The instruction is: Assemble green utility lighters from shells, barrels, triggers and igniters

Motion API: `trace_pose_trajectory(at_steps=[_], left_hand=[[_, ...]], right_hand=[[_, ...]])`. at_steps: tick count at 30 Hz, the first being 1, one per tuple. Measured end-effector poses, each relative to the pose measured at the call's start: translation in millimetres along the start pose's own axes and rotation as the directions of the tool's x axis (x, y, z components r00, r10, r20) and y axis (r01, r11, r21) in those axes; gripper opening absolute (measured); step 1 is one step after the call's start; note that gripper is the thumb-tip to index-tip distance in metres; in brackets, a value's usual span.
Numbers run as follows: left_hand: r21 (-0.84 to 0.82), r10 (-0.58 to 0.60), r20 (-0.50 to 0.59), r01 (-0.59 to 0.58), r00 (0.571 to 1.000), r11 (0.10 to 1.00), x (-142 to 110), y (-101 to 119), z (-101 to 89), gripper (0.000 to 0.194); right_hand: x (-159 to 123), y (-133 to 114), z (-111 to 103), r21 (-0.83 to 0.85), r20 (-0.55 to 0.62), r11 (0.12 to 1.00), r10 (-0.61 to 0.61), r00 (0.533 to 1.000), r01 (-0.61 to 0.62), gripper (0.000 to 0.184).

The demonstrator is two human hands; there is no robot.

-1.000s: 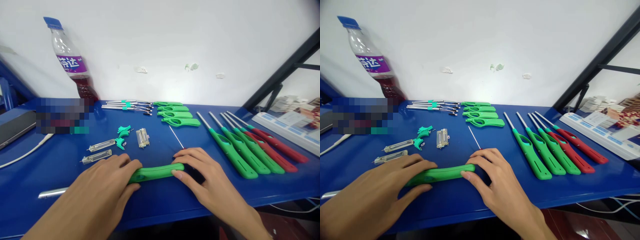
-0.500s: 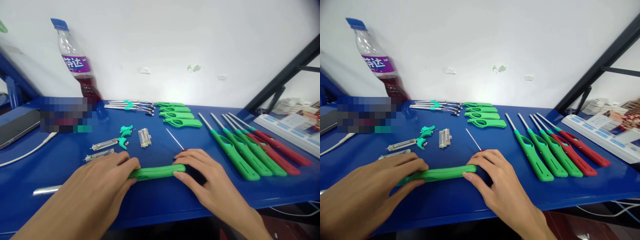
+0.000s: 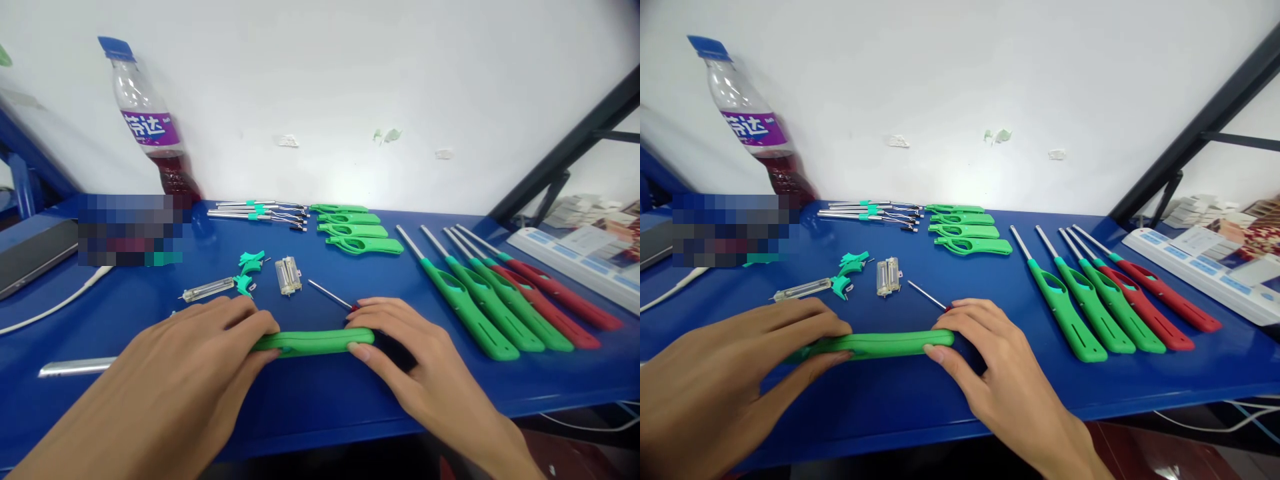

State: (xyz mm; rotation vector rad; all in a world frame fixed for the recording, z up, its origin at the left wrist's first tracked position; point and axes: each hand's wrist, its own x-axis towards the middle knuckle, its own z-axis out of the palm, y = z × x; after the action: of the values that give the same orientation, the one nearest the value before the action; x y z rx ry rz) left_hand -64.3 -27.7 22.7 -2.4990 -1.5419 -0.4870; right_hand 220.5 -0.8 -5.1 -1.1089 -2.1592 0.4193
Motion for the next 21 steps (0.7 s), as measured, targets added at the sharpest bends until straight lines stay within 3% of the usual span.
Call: trace_pose_trajectory(at_steps=[4,9,21], left_hand=[[-0.048,0.037,-0.06,-0.04,0.998,0.998,7,6,-4.8,0.027],[-0.101,0.079,-0.025,-0.081,0.997,0.992,9,15,-9.0,0.022],[-0.084,0.202,-0.12,-0.212,0.972,0.974,9,17,-9.9,0.037]], right_hand=[[1,-3,-1,0.012,-0.024,0.998,-0.065,0.998,0.065,0.011],[2,-6,-2,0.01,-0.017,0.981,-0.194,0.981,0.194,0.02],[-1,-6,-5,-0.125,-0.05,0.939,-0.328,0.943,0.32,0.02]])
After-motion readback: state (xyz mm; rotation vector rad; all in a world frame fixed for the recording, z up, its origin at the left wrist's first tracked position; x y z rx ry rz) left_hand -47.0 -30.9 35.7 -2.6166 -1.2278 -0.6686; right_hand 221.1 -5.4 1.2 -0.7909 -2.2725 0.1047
